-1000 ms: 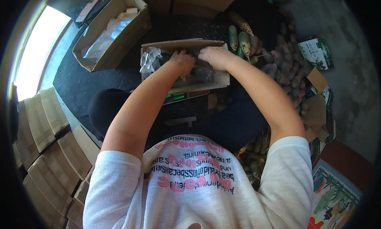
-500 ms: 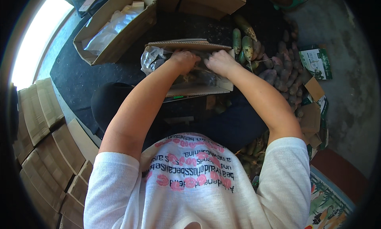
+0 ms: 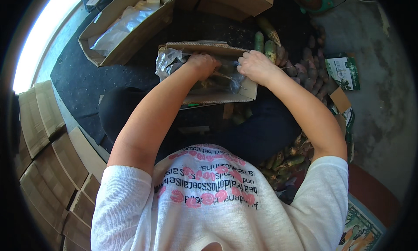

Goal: Weighing and packing large radishes or daikons into plastic bags and corrugated boxes.

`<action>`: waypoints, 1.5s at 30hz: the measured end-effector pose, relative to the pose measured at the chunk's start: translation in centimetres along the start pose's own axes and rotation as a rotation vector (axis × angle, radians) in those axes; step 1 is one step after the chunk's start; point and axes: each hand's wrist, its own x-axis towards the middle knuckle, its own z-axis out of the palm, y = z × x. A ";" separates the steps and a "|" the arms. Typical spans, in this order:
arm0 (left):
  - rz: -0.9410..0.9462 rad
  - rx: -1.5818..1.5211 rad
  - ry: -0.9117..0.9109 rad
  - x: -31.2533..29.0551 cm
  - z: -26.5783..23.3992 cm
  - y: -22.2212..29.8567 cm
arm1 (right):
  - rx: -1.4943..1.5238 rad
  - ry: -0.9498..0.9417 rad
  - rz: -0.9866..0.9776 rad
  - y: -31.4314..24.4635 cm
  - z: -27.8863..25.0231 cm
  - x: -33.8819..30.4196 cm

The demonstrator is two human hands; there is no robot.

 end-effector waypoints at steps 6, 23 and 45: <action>-0.036 0.042 -0.004 0.6 -0.1 0.2 | 0.225 0.031 0.026 -1.6 1.5 0.4; -0.049 0.218 0.190 0.3 2.1 1.1 | 0.634 0.259 0.667 0.2 -6.9 -7.2; -0.211 -0.482 1.056 -14.8 -1.6 2.6 | 0.525 0.087 1.114 -7.3 -2.9 -8.2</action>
